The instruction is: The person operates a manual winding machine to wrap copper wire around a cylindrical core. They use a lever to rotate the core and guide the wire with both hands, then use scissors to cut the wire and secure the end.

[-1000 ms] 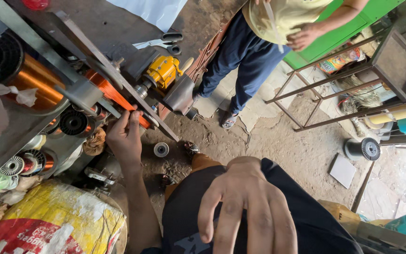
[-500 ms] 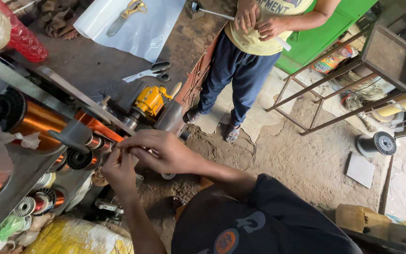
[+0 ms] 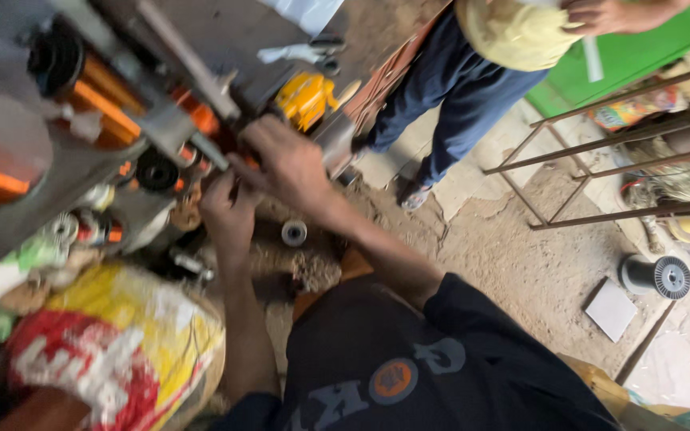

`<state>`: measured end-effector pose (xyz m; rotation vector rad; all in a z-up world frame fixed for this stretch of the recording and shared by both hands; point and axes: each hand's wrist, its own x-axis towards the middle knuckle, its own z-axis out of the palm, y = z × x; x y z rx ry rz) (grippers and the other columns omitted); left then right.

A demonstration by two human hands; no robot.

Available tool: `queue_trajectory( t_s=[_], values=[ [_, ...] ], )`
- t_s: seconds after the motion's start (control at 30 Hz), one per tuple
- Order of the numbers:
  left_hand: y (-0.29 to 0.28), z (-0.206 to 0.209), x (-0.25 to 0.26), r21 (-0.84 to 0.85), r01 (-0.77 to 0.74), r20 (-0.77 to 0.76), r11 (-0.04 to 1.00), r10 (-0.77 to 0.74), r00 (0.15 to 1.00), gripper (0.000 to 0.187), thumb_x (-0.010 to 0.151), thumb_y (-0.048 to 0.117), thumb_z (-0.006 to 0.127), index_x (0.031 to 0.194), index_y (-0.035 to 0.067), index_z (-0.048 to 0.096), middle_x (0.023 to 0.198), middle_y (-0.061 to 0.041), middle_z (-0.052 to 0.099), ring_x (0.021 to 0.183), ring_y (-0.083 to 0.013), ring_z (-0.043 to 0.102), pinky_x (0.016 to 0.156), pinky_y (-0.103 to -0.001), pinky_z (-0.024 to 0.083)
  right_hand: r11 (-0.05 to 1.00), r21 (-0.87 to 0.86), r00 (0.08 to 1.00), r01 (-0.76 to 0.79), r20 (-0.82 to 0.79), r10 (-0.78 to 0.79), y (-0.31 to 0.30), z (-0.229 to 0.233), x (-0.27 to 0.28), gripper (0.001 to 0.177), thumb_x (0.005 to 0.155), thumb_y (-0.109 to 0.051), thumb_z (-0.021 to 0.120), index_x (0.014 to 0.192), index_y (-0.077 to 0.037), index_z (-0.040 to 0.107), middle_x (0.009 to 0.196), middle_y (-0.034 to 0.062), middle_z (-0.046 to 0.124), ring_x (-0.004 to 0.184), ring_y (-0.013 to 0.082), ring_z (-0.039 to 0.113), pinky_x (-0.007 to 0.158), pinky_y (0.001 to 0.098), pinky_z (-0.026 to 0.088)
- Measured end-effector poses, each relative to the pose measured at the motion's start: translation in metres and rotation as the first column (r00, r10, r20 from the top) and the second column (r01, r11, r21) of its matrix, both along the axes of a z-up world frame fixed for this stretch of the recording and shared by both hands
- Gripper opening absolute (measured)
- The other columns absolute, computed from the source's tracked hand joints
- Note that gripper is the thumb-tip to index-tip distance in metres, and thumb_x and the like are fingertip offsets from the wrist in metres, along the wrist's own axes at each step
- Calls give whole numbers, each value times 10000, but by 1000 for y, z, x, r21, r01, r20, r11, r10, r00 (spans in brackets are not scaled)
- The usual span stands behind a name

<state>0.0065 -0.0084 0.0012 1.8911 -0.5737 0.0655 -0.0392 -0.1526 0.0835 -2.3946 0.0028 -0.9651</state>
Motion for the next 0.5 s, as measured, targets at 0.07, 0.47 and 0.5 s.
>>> queue_trajectory(
  t_s=[0.07, 0.47, 0.5],
  values=[
    [12, -23, -9, -143, -27, 202, 989, 56, 978, 272, 1085, 211, 664, 1279, 27, 708, 1248, -113, 701, 1156, -257, 627, 1041, -393, 503, 987, 33, 988, -154, -1, 154, -17, -22, -12, 299, 951, -184, 800, 1143, -57, 609, 1011, 102, 601, 893, 296, 651, 767, 390, 552],
    [-48, -114, -138, -252, -199, -282, 947, 125, 951, 401, 1126, 366, 494, 1440, 118, 487, 1182, -111, 701, 1043, -213, 698, 918, -355, 567, 962, 191, 979, -196, -9, 201, -264, -127, 29, 311, 1011, 1, 593, 1320, 34, 588, 1218, 182, 679, 1054, 347, 686, 930, 389, 557],
    [-53, -114, -145, -139, -254, -209, 957, 222, 952, 344, 1142, 344, 482, 1353, 101, 602, 1125, -94, 723, 954, -188, 727, 833, -330, 586, 940, -35, 936, -339, -107, 334, -282, -138, 44, 382, 905, -38, 635, 1279, 25, 593, 1180, 205, 667, 1043, 392, 663, 905, 427, 540]
  ],
)
